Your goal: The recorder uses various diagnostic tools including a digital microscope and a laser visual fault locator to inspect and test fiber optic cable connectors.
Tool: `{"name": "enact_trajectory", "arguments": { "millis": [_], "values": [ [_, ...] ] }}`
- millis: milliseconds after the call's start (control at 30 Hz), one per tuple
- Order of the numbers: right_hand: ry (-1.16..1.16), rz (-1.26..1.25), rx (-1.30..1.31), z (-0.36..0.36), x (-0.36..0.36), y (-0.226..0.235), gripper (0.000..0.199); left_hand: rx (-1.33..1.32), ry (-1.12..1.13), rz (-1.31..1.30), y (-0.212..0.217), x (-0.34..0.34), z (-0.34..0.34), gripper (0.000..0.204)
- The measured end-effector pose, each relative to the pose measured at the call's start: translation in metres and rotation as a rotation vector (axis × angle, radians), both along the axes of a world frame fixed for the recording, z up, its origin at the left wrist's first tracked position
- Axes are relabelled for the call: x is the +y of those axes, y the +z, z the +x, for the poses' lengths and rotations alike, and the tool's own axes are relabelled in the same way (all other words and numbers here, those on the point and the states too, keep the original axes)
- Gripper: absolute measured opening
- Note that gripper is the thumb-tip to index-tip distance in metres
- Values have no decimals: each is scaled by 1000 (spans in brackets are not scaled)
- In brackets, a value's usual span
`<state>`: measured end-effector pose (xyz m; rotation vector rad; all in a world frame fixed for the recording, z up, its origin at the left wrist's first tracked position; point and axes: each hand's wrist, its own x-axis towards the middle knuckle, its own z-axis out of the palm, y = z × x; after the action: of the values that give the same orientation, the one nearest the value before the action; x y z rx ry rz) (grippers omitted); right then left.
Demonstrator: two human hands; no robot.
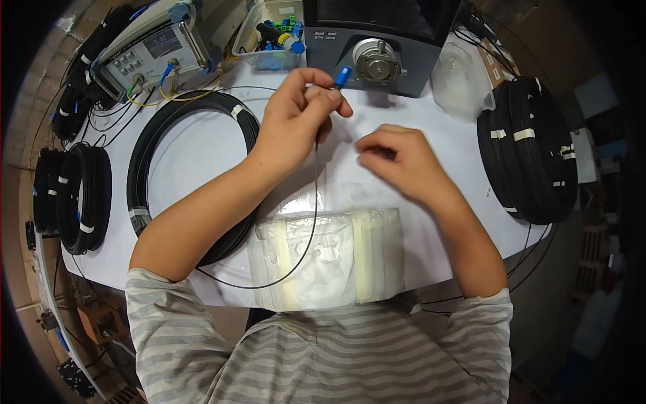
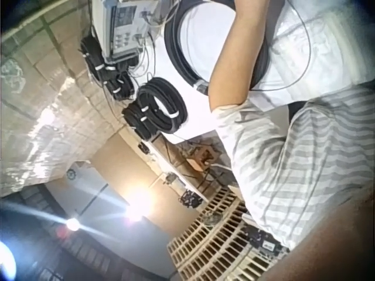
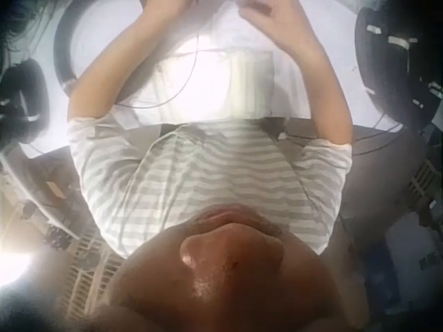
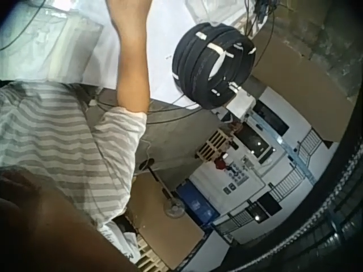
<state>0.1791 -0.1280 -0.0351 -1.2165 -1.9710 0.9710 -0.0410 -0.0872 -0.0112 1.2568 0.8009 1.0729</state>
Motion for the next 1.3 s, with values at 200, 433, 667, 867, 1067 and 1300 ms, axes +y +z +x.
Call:
{"name": "enact_trajectory", "arguments": {
  "millis": [200, 433, 667, 867, 1067, 1300],
  "values": [
    [28, 254, -229, -50, 14, -1, 20, -132, 95, 1, -2, 2, -2, 19],
    [-62, 220, -344, -88, 28, -7, 24, -190, 176, -23, -1, 3, -4, 18],
    [-145, 230, -341, -98, 33, -10, 14, -209, 180, -20, 0, 5, -5, 17],
    [-51, 239, -299, -97, 42, -14, 7, -204, 183, -25, 1, 5, -4, 17],
    [-5, 301, -209, -74, 31, -15, 10, -158, 181, -16, 2, 3, 2, 20],
    [-438, 318, -292, 48, 40, 46, 17, 37, -68, -80, -5, -3, -3, 22]
  ]
}}
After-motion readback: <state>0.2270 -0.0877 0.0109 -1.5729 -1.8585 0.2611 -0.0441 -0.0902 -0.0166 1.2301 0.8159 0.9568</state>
